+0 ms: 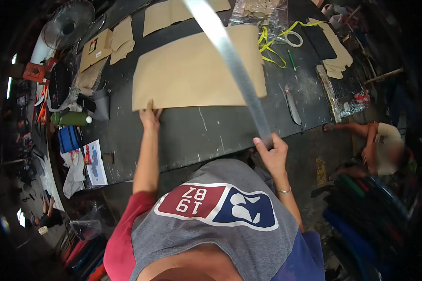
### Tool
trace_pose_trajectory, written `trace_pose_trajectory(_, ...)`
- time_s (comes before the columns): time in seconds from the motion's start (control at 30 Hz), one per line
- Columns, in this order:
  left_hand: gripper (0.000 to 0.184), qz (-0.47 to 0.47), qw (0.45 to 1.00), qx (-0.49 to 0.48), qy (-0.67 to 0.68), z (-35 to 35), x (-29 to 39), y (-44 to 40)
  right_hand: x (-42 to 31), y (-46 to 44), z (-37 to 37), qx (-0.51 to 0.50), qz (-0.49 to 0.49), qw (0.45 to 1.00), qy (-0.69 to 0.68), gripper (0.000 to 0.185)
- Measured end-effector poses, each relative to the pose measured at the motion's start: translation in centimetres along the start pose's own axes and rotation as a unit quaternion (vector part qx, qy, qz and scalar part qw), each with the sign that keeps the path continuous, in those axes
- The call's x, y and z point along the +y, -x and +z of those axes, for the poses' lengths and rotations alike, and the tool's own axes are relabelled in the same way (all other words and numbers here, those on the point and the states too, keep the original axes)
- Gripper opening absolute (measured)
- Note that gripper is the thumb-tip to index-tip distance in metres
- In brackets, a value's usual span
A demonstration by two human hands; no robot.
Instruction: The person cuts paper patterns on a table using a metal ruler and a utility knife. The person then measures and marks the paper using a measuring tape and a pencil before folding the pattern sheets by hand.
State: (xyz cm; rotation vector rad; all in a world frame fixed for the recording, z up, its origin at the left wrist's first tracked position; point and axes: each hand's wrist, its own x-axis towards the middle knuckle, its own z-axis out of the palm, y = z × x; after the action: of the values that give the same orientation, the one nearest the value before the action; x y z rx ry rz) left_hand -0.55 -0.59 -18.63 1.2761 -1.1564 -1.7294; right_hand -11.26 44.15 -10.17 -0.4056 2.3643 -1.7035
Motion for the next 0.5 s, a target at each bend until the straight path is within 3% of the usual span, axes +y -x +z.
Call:
trace_pose_trajectory(0.07,0.053,0.006,0.998,0.065,-0.014,-1.5,-0.8,5.0,0.2,-0.3,1.4,-0.027,-0.019,0.998,0.052,0.032)
trace_pose_trajectory(0.17,0.044,-0.004,0.996,0.081,0.027,-4.1,-2.9,9.6,-1.6,-1.4,4.7,-0.061,-0.049,0.994,0.078,0.027)
trace_pose_trajectory(0.27,0.032,-0.089,0.995,0.041,0.003,-5.8,-4.4,13.1,-1.0,-3.0,6.7,-0.147,-0.036,0.978,0.141,0.031)
trace_pose_trajectory(0.37,0.018,-0.105,0.993,0.045,-0.017,-7.7,-5.6,14.5,1.3,-4.4,7.1,-0.229,-0.044,0.938,0.257,0.033)
trace_pose_trajectory(0.4,0.021,-0.110,0.993,0.036,-0.032,-8.5,-5.5,14.5,1.1,-4.7,7.2,-0.243,-0.052,0.920,0.303,0.034)
trace_pose_trajectory(0.5,0.021,-0.125,0.991,0.037,0.002,-9.2,-5.5,15.1,-0.3,-5.5,8.1,-0.245,-0.001,0.936,0.253,0.037)
